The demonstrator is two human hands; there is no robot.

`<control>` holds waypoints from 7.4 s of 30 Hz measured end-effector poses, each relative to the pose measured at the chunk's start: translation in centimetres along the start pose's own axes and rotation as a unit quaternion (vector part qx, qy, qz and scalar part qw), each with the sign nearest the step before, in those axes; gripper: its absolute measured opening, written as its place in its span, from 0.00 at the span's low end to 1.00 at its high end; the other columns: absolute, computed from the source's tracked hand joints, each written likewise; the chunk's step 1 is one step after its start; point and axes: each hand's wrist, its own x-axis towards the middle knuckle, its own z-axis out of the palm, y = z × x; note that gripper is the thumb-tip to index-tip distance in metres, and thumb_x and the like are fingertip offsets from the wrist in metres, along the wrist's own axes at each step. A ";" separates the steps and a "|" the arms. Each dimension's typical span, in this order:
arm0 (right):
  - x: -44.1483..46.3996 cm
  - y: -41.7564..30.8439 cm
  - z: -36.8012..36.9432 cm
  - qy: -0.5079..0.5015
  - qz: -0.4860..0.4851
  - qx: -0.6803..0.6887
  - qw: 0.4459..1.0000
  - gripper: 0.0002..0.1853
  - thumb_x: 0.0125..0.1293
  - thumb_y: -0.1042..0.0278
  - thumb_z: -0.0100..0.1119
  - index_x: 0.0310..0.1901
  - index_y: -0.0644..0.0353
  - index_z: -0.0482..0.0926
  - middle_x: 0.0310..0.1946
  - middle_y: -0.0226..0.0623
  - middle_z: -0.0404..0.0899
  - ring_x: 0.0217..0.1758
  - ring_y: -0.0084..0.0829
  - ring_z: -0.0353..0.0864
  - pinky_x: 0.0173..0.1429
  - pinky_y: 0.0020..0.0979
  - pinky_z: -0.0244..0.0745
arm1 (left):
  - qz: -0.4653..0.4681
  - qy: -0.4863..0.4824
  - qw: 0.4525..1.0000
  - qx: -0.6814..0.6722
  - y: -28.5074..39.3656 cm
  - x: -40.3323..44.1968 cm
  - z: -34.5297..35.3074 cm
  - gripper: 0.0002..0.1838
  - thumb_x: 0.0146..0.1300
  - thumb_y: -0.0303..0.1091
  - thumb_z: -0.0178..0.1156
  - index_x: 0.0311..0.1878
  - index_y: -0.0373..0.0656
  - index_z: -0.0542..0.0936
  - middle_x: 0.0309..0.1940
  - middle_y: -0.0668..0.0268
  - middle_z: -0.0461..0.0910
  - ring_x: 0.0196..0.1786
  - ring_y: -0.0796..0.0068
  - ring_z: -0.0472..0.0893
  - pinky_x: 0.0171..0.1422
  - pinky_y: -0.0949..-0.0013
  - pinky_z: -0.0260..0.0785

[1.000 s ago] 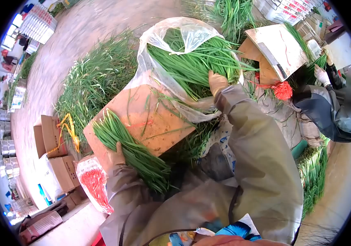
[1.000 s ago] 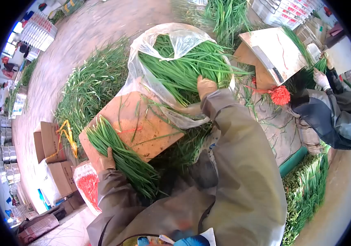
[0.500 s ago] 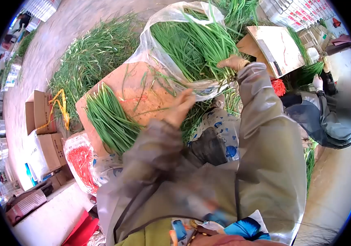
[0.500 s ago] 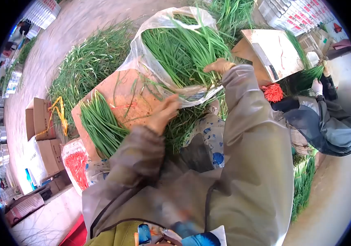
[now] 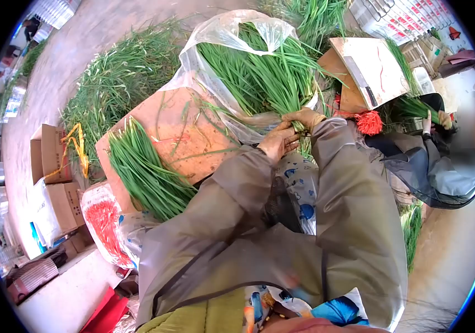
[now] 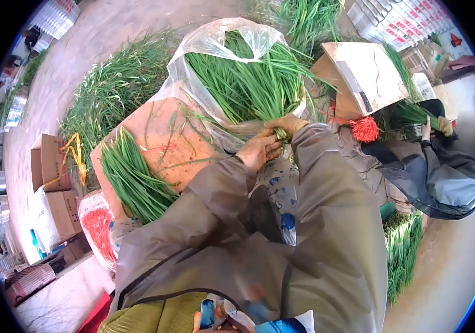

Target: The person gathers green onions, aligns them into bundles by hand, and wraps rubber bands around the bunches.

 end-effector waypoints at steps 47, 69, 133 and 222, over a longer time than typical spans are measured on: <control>-22.2 -1.0 19.0 0.031 -0.299 -0.294 0.907 0.43 0.48 0.68 0.65 0.66 0.64 0.55 0.52 0.53 0.72 0.56 0.39 0.73 0.58 0.31 0.67 | 0.246 -0.050 0.923 -0.291 1.7 -17.4 0.6 0.16 0.62 0.39 0.55 0.48 0.39 0.72 0.46 0.56 0.76 0.51 0.56 0.74 0.61 0.51 0.65; -19.3 -0.9 24.1 -0.231 -0.295 0.240 0.896 0.26 0.67 0.47 0.47 0.57 0.60 0.66 0.45 0.31 0.76 0.44 0.27 0.76 0.50 0.33 0.73 | 0.082 -0.036 0.968 0.234 4.0 -30.0 -0.2 0.25 0.52 0.30 0.64 0.54 0.37 0.71 0.32 0.63 0.76 0.35 0.72 0.77 0.41 0.68 0.70; -25.1 0.4 25.6 -0.022 -0.593 -0.133 0.794 0.11 0.59 0.71 0.60 0.42 0.63 0.76 0.32 0.35 0.77 0.36 0.25 0.77 0.43 0.26 0.73 | 0.204 0.504 0.270 0.795 -0.9 -50.7 -5.4 0.32 0.51 0.20 0.57 0.61 0.49 0.64 0.45 0.50 0.76 0.46 0.50 0.78 0.45 0.57 0.71; -16.4 1.1 23.3 0.071 -0.339 -0.310 0.886 0.18 0.52 0.70 0.61 0.46 0.63 0.75 0.32 0.41 0.76 0.35 0.31 0.76 0.43 0.30 0.71 | 0.150 0.077 0.983 0.071 -2.1 -52.6 -7.8 0.54 0.42 0.26 0.71 0.71 0.49 0.47 0.27 0.69 0.73 0.25 0.76 0.71 0.31 0.71 0.64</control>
